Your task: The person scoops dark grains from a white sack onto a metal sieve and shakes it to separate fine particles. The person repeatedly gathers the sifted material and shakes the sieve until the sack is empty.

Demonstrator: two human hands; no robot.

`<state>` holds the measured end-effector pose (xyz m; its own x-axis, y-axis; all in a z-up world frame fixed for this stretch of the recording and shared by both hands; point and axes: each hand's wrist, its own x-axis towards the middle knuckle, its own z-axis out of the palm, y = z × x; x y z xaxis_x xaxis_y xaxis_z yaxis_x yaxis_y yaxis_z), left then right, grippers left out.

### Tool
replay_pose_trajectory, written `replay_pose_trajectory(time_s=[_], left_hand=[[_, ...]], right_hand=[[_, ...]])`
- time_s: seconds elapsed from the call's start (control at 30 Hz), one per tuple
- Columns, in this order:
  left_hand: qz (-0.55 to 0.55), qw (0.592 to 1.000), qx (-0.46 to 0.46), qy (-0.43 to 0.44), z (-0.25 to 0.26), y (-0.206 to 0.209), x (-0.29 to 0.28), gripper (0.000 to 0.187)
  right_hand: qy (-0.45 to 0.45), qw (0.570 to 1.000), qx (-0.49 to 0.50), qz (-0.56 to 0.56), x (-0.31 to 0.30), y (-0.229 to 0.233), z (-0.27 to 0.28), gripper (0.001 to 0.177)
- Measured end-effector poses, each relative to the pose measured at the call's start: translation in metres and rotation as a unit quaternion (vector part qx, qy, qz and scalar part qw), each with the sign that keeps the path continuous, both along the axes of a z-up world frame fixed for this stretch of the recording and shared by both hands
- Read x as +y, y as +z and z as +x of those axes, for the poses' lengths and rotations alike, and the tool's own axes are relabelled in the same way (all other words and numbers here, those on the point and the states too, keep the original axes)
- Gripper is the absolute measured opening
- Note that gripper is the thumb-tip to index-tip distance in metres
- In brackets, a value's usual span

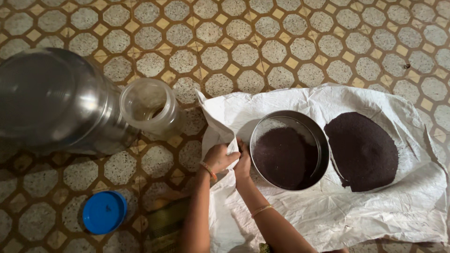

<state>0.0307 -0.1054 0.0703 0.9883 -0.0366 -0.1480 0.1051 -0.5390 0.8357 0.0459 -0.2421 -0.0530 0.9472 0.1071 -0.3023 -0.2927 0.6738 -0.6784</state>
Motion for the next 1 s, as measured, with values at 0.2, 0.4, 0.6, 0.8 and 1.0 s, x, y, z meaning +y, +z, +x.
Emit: replay_pose_trajectory(time_s=[0.2, 0.4, 0.6, 0.8, 1.0], left_hand=[[0.156, 0.97, 0.16, 0.09, -0.011, 0.009, 0.052, 0.06], [0.163, 0.94, 0.208, 0.215, -0.034, 0.008, 0.084, 0.041], [0.198, 0.926, 0.247, 0.206, -0.03, 0.007, 0.084, 0.041], [0.225, 0.921, 0.242, 0.205, -0.022, -0.023, 0.089, 0.039], [0.213, 0.923, 0.226, 0.229, -0.021, -0.044, 0.085, 0.042]], right_hand=[[-0.031, 0.934, 0.156, 0.321, 0.009, -0.004, -0.002, 0.021], [-0.023, 0.881, 0.239, 0.407, 0.022, 0.072, -0.008, 0.017], [-0.047, 0.891, 0.268, 0.363, -0.019, 0.157, 0.01, 0.017], [0.094, 0.986, -0.016, -0.14, -0.108, 0.15, 0.041, 0.028], [0.082, 0.757, -0.203, -0.616, -0.132, 0.142, 0.02, 0.027]])
